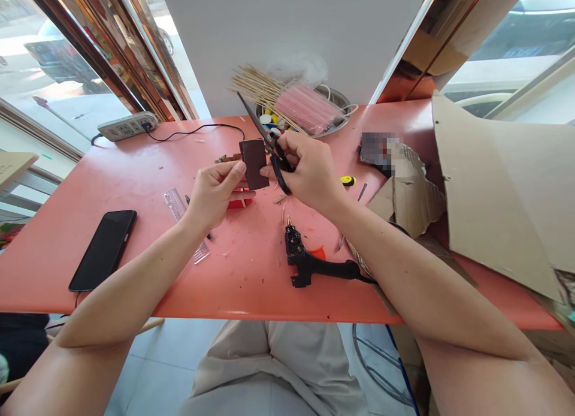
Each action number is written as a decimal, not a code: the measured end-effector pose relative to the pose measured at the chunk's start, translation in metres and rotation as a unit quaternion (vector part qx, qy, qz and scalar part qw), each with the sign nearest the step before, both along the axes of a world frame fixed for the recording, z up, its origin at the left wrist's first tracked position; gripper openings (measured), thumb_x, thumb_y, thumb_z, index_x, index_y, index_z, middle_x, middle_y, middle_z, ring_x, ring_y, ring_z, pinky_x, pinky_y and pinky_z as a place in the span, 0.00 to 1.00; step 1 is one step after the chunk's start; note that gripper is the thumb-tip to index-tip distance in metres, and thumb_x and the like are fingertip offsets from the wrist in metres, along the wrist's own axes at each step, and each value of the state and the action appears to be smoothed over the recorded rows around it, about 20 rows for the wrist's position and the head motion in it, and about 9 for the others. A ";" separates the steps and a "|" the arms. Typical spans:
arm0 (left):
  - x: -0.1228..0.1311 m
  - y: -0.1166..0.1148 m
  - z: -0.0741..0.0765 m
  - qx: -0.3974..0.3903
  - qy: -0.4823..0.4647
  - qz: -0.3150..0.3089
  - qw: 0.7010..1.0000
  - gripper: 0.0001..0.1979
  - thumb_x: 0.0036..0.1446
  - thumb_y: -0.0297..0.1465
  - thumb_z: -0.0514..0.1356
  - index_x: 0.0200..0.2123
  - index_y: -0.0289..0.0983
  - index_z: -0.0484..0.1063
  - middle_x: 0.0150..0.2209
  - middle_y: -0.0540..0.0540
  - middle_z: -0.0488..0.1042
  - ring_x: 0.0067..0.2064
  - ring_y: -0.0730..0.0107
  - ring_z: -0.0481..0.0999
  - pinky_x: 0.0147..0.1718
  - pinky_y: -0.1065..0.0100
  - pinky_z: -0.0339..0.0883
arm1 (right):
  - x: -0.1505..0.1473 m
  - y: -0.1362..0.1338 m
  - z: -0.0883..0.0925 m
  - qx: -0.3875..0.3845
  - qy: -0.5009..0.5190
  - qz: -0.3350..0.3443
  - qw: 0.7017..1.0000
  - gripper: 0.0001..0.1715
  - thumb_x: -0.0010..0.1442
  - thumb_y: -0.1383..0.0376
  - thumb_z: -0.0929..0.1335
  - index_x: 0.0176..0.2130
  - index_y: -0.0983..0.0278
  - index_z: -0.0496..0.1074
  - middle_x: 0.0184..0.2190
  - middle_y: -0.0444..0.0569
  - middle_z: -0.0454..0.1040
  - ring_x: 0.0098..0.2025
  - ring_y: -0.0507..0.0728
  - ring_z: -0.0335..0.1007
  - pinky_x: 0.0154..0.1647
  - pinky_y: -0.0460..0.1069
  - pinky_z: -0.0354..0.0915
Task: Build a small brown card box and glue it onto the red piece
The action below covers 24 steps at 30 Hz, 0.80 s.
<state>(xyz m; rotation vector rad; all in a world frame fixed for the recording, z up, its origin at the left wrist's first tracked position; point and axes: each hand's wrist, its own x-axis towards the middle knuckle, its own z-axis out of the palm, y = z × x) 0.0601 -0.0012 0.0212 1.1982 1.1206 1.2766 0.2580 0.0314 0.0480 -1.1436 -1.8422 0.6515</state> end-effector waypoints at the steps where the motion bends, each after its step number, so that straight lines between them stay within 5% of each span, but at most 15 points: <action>1: 0.000 0.000 0.000 -0.001 0.000 0.000 1.000 0.26 0.49 0.55 0.80 0.32 0.38 0.85 0.33 0.47 0.86 0.44 0.57 0.91 0.35 0.66 0.89 | 0.000 0.002 -0.002 0.005 0.028 0.021 0.999 0.29 0.54 0.51 0.84 0.29 0.56 0.64 0.29 0.42 0.73 0.29 0.53 0.66 0.31 0.51 0.66; 7: 0.000 -0.002 0.002 -0.010 -0.015 -0.031 0.999 0.29 0.46 0.58 0.81 0.37 0.38 0.88 0.35 0.47 0.87 0.44 0.61 0.90 0.38 0.67 0.88 | 0.001 0.000 -0.009 0.079 0.065 0.045 0.994 0.32 0.58 0.40 0.81 0.29 0.55 0.64 0.27 0.43 0.73 0.30 0.56 0.68 0.32 0.54 0.66; 12: -0.001 -0.001 0.003 -0.039 -0.073 -0.072 0.994 0.30 0.43 0.56 0.83 0.38 0.38 0.89 0.36 0.45 0.89 0.43 0.59 0.91 0.42 0.63 0.88 | 0.003 -0.004 -0.009 0.130 0.013 0.039 0.991 0.25 0.65 0.49 0.79 0.32 0.55 0.66 0.27 0.42 0.74 0.30 0.56 0.68 0.32 0.53 0.65; 18: -0.003 0.000 0.008 -0.094 -0.078 -0.071 0.990 0.21 0.55 0.49 0.80 0.35 0.36 0.87 0.37 0.40 0.89 0.47 0.54 0.92 0.45 0.61 0.88 | 0.005 -0.003 -0.010 0.174 -0.042 0.043 0.983 0.20 0.65 0.59 0.78 0.32 0.56 0.65 0.28 0.42 0.74 0.29 0.54 0.68 0.32 0.52 0.65; 24: -0.005 0.000 0.011 -0.102 -0.078 -0.072 0.989 0.22 0.55 0.50 0.80 0.31 0.37 0.85 0.35 0.41 0.89 0.43 0.56 0.92 0.41 0.64 0.87 | 0.005 -0.006 -0.006 0.192 -0.073 0.046 0.978 0.20 0.67 0.60 0.76 0.32 0.56 0.63 0.27 0.43 0.72 0.30 0.56 0.71 0.33 0.53 0.66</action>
